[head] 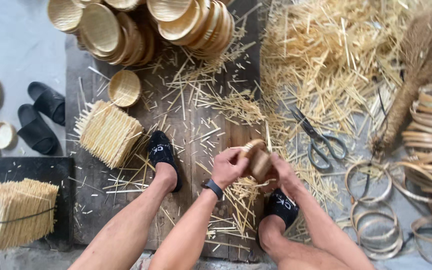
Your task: The person sits on the floor and trims the edge of a woven bamboo basket blank with shears, then presses a bamboo rim ring around the woven panel and works the rim into place. Finished baskets are stacked on the bench beside them.
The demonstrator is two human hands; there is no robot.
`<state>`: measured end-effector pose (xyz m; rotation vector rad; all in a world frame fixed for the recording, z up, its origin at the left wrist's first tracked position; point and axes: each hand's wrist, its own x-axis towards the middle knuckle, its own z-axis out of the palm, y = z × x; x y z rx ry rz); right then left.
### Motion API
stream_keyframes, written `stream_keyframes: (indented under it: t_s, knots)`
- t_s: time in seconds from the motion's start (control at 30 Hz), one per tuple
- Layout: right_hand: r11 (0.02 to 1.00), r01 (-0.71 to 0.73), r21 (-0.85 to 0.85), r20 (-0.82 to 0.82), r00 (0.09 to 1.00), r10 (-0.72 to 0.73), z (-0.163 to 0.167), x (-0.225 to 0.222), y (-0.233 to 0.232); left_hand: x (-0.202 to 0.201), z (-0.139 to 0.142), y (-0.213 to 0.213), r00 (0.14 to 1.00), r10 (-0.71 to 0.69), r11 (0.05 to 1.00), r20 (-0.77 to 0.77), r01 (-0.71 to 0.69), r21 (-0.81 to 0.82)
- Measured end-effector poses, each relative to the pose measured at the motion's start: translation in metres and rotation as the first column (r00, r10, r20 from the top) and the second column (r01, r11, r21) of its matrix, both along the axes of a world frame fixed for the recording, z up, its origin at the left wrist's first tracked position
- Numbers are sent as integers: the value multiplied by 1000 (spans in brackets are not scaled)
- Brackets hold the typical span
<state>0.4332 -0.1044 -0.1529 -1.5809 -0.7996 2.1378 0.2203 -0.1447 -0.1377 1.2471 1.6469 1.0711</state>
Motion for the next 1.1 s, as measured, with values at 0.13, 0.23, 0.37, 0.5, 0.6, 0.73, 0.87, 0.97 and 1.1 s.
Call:
stream_keyframes:
  t_s: [0.13,0.23,0.37,0.5,0.6,0.73,0.87,0.97,1.1]
  knots:
    - [981,-138,136,166,979,115,7,-23,-3,28,40,13,998,58,986,-36,-63,-157]
    - [969,-131,208,147,984,101,2,-36,-5,30,32,19,994,108,975,25,-101,-200]
    - [956,-139,259,73,990,124,-6,-30,1,2,-20,24,985,174,961,7,-168,-219]
    - [993,8,116,-318,948,30,-6,-7,9,-62,-70,33,962,202,850,-184,-265,-456]
    - [993,89,79,-313,948,-60,-5,9,10,-119,-63,50,981,-50,779,-188,-79,-622]
    - [988,79,134,-276,960,-40,-10,15,10,-183,1,104,533,606,783,591,-532,-323]
    - [990,23,139,-220,976,8,-16,6,8,-179,57,131,457,541,828,706,-435,-354]
    - [996,29,84,-244,970,-8,-17,-7,7,-122,48,104,750,497,835,437,-275,-477]
    - [986,-46,163,-354,930,102,-14,-25,9,-44,-14,46,924,267,637,275,45,-769]
